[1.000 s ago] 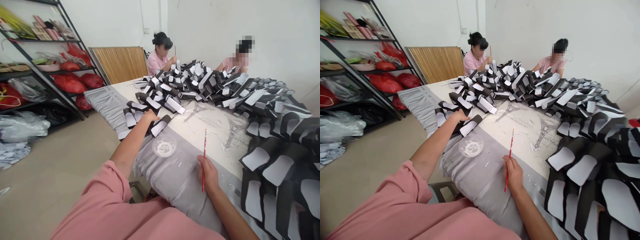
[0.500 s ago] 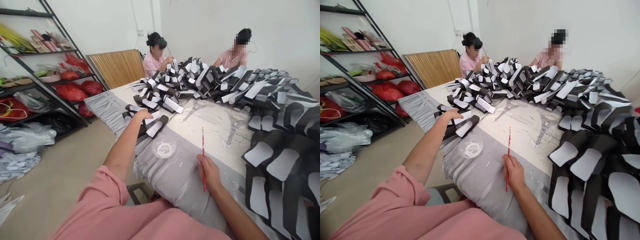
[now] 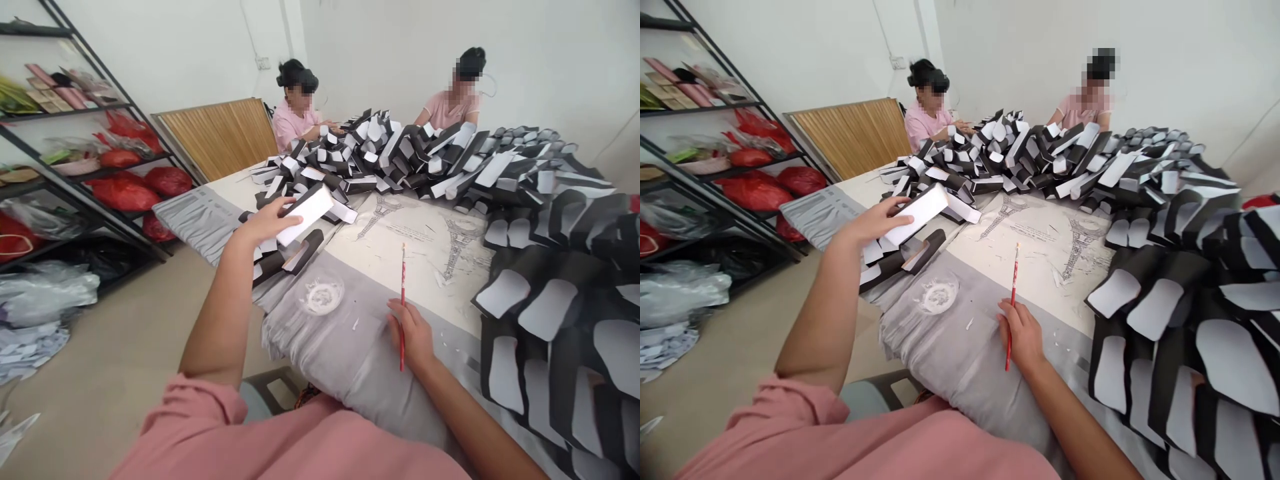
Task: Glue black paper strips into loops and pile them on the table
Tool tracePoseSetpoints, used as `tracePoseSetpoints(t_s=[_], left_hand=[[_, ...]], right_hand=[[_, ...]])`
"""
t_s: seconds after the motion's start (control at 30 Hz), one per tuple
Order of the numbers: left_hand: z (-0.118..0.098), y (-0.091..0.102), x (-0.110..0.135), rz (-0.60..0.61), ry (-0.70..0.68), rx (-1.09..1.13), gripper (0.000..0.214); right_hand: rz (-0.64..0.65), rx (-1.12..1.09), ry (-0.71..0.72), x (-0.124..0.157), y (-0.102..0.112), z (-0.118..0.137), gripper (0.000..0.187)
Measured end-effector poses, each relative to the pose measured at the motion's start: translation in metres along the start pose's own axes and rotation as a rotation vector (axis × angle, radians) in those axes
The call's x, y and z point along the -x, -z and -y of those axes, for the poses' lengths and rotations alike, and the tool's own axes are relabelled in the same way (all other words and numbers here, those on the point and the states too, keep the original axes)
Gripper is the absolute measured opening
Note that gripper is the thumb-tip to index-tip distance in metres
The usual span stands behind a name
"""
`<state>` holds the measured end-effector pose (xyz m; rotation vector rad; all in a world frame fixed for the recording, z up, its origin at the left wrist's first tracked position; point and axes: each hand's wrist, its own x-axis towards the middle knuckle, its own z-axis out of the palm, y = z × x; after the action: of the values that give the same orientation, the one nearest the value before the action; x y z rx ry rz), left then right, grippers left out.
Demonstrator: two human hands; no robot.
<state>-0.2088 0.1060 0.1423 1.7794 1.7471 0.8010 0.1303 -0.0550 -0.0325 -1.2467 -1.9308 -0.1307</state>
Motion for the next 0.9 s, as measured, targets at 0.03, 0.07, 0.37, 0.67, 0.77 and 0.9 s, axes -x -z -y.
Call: tracePoseSetpoints(t_s=[0.03,0.07,0.37,0.67,0.77,0.9], left_hand=[[-0.012,-0.008,0.022,0.006,-0.082,0.102,0.071],[-0.024,-0.021,0.045,0.035,-0.143,0.203,0.073],[-0.058,-0.199,0.117,0.59,0.016,0.959,0.066],[-0.048,-0.242,0.115,0.588,0.102,1.312,0.063],[-0.047,-0.25,0.118,0.503,0.097,1.32,0.059],[-0.049,-0.258,0.119,0.398,0.034,1.279,0.062]], right_hand=[[-0.05,-0.019,-0.004,-0.001,0.002,0.001,0.024],[-0.113,-0.046,-0.012,-0.003,0.005,0.002,0.028],[-0.46,-0.158,-0.202,-0.033,0.033,-0.001,0.04],[-0.164,-0.305,-0.27,-0.02,0.014,-0.008,0.052],[-0.114,-0.26,-0.218,-0.018,0.013,-0.006,0.065],[-0.063,-0.203,-0.212,-0.018,0.012,-0.002,0.082]])
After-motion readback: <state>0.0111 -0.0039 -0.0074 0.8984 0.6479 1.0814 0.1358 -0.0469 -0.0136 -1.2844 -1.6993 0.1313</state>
